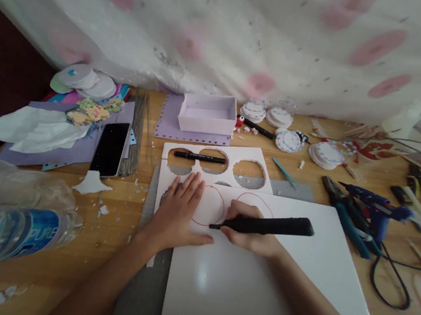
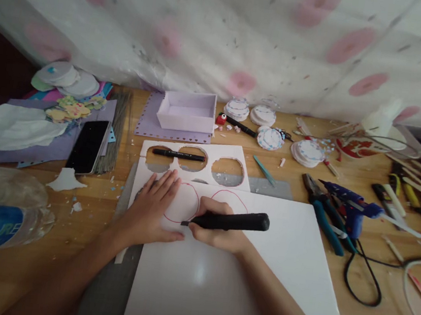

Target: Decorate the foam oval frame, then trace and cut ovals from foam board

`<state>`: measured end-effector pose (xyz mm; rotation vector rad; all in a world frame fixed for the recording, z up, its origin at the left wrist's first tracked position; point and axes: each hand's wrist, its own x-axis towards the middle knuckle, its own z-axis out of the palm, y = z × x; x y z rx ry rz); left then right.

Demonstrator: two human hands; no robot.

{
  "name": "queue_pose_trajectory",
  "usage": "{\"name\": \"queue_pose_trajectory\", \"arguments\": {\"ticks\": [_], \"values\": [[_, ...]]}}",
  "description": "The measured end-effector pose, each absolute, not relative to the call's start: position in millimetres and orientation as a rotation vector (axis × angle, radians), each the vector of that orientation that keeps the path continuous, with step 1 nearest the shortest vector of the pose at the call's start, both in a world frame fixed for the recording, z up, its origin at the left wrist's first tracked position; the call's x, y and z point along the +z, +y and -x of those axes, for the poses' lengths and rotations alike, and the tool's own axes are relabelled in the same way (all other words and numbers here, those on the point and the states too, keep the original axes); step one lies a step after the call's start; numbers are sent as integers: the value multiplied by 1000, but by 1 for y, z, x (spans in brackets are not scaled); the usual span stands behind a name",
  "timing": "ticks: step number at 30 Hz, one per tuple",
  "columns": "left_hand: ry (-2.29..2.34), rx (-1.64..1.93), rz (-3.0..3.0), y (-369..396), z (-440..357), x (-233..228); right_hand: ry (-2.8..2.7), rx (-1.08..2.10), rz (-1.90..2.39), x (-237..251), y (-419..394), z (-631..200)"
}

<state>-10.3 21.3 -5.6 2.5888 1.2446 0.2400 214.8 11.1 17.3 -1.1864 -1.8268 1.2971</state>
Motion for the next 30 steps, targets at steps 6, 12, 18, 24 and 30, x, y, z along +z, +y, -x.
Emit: {"name": "queue_pose_trajectory", "arguments": {"ticks": [6, 12, 18, 24, 30], "values": [[1251, 232, -2592, 21, 10, -5, -1848, 1237, 1193, 21, 15, -218], [1236, 237, -2612, 22, 11, -6, -1889, 1281, 1174, 16, 17, -226], [1227, 272, -2593, 21, 11, -7, -1894, 1220, 1181, 6, 20, -233], [1221, 293, -2578, 21, 11, -7, -1738, 1240, 1124, 5, 23, -238], [1229, 278, -2573, 21, 11, -8, -1373, 1212, 1277, 19, 1, -225]]}}
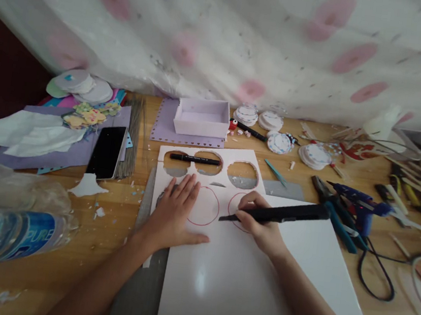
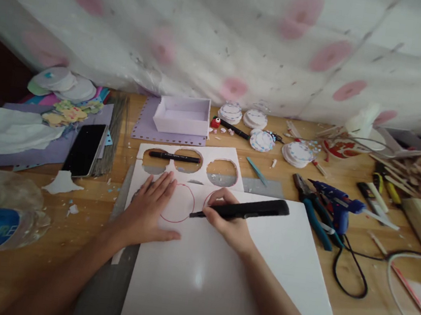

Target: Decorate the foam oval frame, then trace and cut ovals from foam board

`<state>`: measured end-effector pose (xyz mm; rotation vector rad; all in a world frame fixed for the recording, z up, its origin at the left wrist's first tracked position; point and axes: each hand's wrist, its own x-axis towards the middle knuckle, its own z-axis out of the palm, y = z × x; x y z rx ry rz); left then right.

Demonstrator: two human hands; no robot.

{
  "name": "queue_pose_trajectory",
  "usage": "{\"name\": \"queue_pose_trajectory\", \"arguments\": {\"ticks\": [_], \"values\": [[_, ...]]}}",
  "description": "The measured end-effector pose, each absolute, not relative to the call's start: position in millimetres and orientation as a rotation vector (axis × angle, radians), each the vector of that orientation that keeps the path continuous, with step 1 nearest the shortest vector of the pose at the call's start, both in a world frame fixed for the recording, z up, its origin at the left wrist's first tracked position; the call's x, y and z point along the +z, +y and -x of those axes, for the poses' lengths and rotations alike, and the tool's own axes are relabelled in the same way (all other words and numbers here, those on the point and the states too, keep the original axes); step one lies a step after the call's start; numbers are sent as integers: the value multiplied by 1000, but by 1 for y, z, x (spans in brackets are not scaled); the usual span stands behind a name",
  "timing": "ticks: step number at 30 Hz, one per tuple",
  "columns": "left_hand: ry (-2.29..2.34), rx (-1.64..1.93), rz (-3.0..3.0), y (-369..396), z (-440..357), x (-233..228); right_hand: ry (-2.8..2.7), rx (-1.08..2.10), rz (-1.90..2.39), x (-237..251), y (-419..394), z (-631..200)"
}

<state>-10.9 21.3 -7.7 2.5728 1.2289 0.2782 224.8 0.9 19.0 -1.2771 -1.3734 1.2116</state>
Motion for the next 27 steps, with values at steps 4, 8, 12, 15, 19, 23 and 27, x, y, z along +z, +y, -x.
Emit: {"name": "queue_pose_trajectory", "arguments": {"ticks": [4, 8, 12, 15, 19, 23, 27], "values": [[1267, 273, -2558, 21, 10, -7, -1387, 1214, 1315, 20, -15, -195], [1283, 262, -2560, 20, 10, -6, -1351, 1216, 1375, 13, -18, -176], [1286, 284, -2569, 20, 10, -6, -1374, 1167, 1395, 11, -18, -175], [1285, 294, -2567, 20, 10, -6, -1395, 1165, 1395, 13, -19, -176], [1279, 298, -2571, 19, 10, -6, -1397, 1180, 1404, 13, -19, -176], [1283, 281, -2572, 19, 10, -6, -1407, 1202, 1400, 12, -19, -177], [1271, 295, -2565, 20, 9, -6, -1427, 1228, 1378, 11, -18, -178]]}}
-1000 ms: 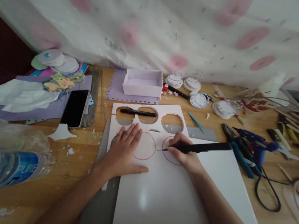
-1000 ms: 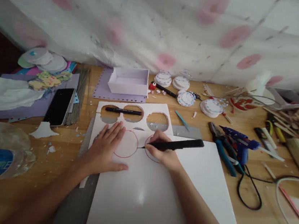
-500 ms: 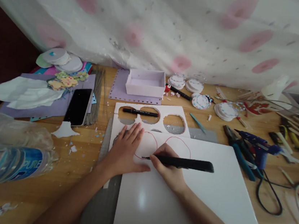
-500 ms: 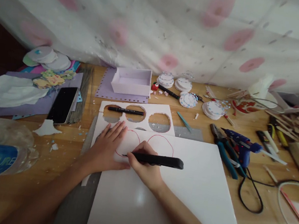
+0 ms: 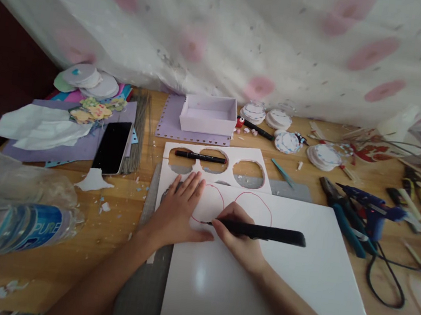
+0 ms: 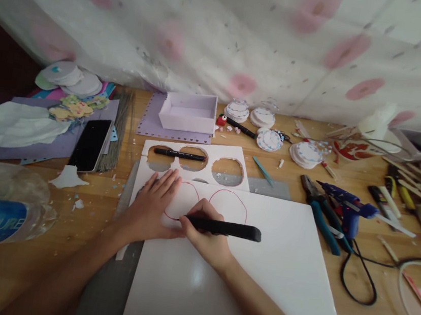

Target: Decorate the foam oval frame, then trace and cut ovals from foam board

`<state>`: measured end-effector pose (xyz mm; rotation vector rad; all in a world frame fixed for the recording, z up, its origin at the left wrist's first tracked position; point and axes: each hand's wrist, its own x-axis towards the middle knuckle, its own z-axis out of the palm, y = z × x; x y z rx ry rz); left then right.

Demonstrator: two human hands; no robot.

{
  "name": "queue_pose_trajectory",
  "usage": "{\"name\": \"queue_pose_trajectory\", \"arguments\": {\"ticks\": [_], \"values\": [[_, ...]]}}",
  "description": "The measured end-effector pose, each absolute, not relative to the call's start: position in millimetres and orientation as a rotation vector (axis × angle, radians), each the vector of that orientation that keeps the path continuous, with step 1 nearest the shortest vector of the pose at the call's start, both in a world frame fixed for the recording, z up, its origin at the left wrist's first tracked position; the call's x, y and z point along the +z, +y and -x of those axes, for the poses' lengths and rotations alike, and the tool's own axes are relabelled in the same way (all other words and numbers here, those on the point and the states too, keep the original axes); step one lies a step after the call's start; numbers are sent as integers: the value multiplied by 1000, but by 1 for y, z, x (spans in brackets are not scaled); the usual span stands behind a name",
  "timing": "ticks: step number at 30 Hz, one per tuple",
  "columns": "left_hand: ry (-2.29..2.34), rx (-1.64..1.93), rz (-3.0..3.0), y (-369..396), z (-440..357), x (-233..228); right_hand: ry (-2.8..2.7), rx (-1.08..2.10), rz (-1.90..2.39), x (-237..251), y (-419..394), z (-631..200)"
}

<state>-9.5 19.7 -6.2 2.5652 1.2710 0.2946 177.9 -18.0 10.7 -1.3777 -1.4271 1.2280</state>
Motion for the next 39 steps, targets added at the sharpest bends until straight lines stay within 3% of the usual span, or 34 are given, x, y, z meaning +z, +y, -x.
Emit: {"name": "queue_pose_trajectory", "arguments": {"ticks": [7, 13, 39], "values": [[1286, 277, -2558, 20, 9, -5, -1500, 1332, 1339, 8, -19, -179], [1285, 249, -2555, 20, 9, -5, -1672, 1234, 1321, 7, -19, -188], [1253, 261, -2552, 22, 10, -3, -1610, 1221, 1295, 18, -7, -196]]}}
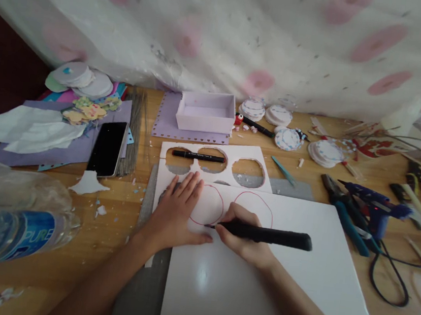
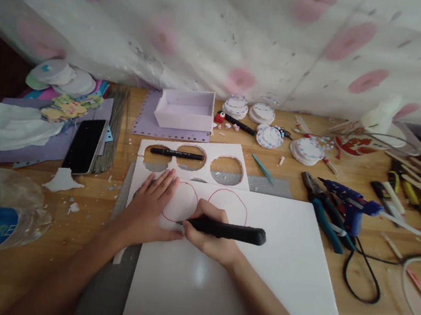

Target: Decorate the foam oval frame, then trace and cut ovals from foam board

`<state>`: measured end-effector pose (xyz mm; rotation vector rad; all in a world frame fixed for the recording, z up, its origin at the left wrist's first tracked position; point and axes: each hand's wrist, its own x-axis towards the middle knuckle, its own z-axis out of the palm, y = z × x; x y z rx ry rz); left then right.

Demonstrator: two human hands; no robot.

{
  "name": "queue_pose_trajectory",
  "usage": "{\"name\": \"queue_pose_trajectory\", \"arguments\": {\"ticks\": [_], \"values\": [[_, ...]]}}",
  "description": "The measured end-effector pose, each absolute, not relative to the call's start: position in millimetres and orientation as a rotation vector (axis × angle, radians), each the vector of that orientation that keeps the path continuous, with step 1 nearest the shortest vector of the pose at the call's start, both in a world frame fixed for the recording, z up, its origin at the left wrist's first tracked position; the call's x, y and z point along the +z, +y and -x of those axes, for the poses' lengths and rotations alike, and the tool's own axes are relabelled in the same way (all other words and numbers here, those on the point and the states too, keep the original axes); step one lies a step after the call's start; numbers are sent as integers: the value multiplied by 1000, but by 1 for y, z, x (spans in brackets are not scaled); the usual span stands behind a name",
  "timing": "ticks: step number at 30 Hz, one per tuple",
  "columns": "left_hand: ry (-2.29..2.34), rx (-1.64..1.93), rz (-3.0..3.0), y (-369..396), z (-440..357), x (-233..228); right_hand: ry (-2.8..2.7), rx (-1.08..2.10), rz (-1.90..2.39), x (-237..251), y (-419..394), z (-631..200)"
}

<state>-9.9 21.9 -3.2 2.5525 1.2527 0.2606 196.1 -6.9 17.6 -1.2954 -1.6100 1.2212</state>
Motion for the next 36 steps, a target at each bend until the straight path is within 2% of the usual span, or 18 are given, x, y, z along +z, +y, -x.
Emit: {"name": "queue_pose_trajectory", "arguments": {"ticks": [10, 22, 36], "values": [[1251, 260, -2573, 21, 11, -5, -1536, 1238, 1281, 14, -5, -200], [1071, 488, -2605, 20, 18, 0, -1172, 1163, 1362, -6, -38, -216], [928, 400, -2633, 24, 29, 5, -1406, 1349, 1196, 7, -31, -220]]}}
